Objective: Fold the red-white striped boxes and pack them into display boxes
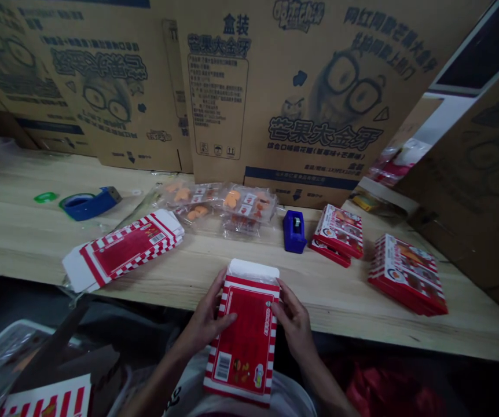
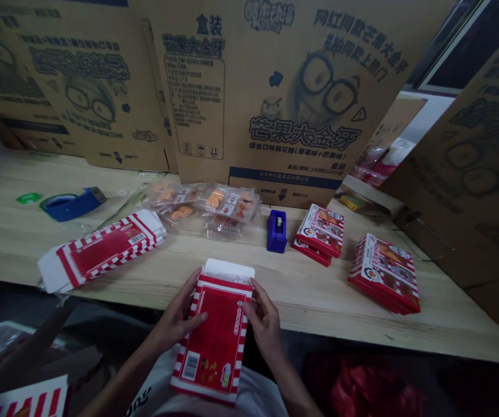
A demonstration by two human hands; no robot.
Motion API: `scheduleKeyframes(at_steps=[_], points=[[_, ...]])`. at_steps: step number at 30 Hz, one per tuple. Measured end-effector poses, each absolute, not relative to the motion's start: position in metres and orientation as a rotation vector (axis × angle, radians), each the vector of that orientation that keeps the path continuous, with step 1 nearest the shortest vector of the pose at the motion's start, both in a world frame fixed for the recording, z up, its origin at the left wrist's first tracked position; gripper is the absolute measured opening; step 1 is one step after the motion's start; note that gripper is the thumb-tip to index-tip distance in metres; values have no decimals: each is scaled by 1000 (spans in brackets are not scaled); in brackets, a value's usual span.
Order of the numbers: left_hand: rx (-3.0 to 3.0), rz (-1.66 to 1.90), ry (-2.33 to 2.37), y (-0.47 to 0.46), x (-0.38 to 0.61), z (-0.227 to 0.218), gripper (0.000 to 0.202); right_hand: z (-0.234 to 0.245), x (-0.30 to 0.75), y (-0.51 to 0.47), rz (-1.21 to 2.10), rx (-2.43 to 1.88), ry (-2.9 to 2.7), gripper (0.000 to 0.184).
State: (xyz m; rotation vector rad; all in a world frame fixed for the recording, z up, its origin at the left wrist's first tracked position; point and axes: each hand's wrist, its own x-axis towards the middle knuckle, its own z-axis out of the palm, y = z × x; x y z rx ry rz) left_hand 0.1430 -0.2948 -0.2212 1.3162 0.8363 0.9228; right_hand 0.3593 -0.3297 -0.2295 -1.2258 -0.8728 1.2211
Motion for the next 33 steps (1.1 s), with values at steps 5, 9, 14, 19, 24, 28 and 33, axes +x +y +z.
scheduleKeyframes(at_steps=[5, 9, 14, 19, 24, 28, 33], points=[[1226, 950, 778, -294, 143, -221, 96, -238, 360, -325, 1243, -1212, -878, 59], [1167, 1003, 725, -294, 145, -224, 92, -244, 361, -323, 1220, -1207, -910, 58], [1127, 983, 665, -291, 143, -229, 81, -247, 363, -323, 1209, -1214, -935, 55], [1076, 930, 601, -285, 139, -229, 70, -241, 361, -322, 1200, -1212, -1055, 43], [1293, 810, 793, -278, 136, -223, 48, -231, 357, -315, 1033, -1296, -1331, 15], [1633, 768, 1029, -274, 135, -217, 26, -226, 355, -310, 1014, -1291, -1405, 18], [1486, 1021, 999, -269, 138, -210, 19, -224, 349, -306, 994, -1203, -1277, 21]])
